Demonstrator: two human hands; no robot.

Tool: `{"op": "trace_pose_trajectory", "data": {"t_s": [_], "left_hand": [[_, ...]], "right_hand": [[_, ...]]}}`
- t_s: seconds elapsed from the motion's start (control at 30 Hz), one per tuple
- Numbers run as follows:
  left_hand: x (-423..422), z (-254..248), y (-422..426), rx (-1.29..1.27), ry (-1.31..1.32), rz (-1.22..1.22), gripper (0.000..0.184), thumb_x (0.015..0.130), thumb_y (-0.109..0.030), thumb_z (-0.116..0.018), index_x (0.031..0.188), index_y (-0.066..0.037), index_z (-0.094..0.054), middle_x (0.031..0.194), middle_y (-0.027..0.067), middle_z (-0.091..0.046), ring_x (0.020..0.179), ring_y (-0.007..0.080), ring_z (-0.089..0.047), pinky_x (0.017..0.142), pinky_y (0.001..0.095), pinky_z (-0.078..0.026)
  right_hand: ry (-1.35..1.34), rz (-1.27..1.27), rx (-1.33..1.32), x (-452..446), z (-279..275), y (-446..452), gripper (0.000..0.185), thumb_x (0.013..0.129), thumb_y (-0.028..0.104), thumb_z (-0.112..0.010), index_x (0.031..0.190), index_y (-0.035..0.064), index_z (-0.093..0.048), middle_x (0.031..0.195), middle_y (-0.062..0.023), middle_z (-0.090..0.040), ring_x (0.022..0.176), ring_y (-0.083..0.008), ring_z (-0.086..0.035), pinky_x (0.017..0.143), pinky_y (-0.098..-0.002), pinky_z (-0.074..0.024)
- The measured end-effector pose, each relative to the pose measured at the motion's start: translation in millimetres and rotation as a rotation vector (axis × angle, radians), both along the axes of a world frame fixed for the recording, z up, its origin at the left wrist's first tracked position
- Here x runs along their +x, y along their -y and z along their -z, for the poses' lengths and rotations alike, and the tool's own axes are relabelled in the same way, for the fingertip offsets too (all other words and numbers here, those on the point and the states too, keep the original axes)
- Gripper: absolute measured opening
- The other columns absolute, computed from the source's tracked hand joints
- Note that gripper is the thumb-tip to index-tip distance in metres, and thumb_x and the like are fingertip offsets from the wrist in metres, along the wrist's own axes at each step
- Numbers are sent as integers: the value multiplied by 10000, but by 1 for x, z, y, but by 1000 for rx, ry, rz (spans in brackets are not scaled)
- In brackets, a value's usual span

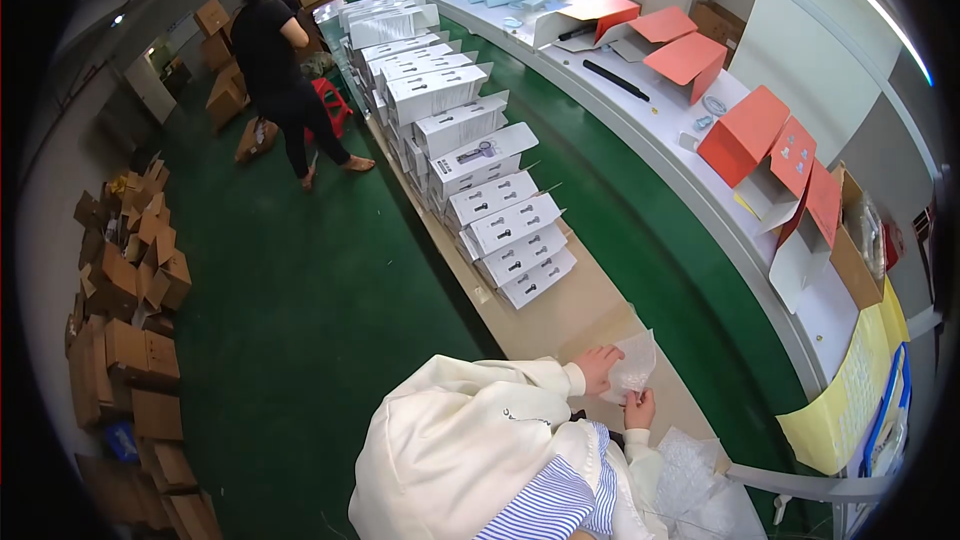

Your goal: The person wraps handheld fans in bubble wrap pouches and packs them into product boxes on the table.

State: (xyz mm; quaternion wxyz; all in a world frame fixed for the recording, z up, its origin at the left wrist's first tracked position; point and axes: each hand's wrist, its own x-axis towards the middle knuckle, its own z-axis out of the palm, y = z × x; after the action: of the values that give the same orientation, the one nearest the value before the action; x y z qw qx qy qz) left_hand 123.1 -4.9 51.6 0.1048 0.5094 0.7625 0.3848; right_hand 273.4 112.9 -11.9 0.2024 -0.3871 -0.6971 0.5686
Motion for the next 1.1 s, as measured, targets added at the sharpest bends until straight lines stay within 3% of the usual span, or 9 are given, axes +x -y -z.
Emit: {"op": "trace_pose_trajectory", "data": {"t_s": [0.07,0.2,0.33,0.47,0.57,0.63,0.73,0.83,1.1], "left_hand": [[5,0,1,25,-91,35,301,666,-148,-544,916,-63,-400,949,123,-451,821,299,-496,653,366,-412],[10,6,0,-154,54,125,300,655,-92,-530,930,-68,-413,961,117,-436,802,305,-494,647,380,-409],[7,22,-3,-209,138,233,346,639,-48,-529,964,-72,-413,988,108,-427,823,304,-494,652,379,-415],[-3,2,-3,-87,99,52,328,652,-38,-521,960,-83,-416,983,89,-429,860,294,-482,690,383,-398],[2,-11,-4,195,22,8,265,669,-40,-512,913,-86,-420,942,76,-448,863,282,-470,726,401,-365],[5,-19,-3,200,37,-14,242,680,-46,-505,903,-92,-424,931,70,-454,870,274,-468,728,397,-359],[7,-20,-3,208,73,-41,197,700,-59,-491,883,-103,-432,910,58,-466,882,256,-463,733,390,-347],[-1,-6,-4,-72,93,16,164,725,-110,-491,882,-121,-447,898,49,-479,864,231,-481,706,356,-353],[-4,2,-3,-54,104,-105,129,722,-158,-500,844,-134,-465,826,31,-499,776,210,-512,671,350,-349]], "right_hand": [[92,-26,142,-3,-12,2,156,701,102,-574,749,-1,-465,643,-106,-555,589,-170,-551,514,-300,-426],[247,-111,271,-9,-60,18,173,686,109,-583,754,2,-466,662,-113,-552,600,-201,-556,547,-307,-429],[211,-111,301,2,-21,7,167,683,52,-565,785,-5,-446,627,-91,-529,571,-148,-534,468,-266,-446],[265,55,260,-5,-56,21,141,708,27,-516,838,-6,-472,720,-122,-560,623,-168,-555,507,-285,-461],[112,70,209,3,-17,9,187,721,64,-516,893,-1,-480,783,-153,-572,668,-240,-569,590,-312,-445],[33,69,187,1,-10,5,212,727,83,-516,921,2,-485,815,-168,-578,691,-276,-576,631,-325,-437],[56,-11,402,3,-26,7,237,736,61,-486,965,1,-484,831,-180,-582,739,-285,-579,660,-325,-436],[133,12,311,1,-36,10,238,711,44,-496,945,-1,-485,796,-172,-588,718,-271,-583,648,-325,-440],[335,8,326,9,-10,4,109,680,32,-531,770,-25,-503,629,-114,-579,537,-177,-574,495,-275,-454]]}}
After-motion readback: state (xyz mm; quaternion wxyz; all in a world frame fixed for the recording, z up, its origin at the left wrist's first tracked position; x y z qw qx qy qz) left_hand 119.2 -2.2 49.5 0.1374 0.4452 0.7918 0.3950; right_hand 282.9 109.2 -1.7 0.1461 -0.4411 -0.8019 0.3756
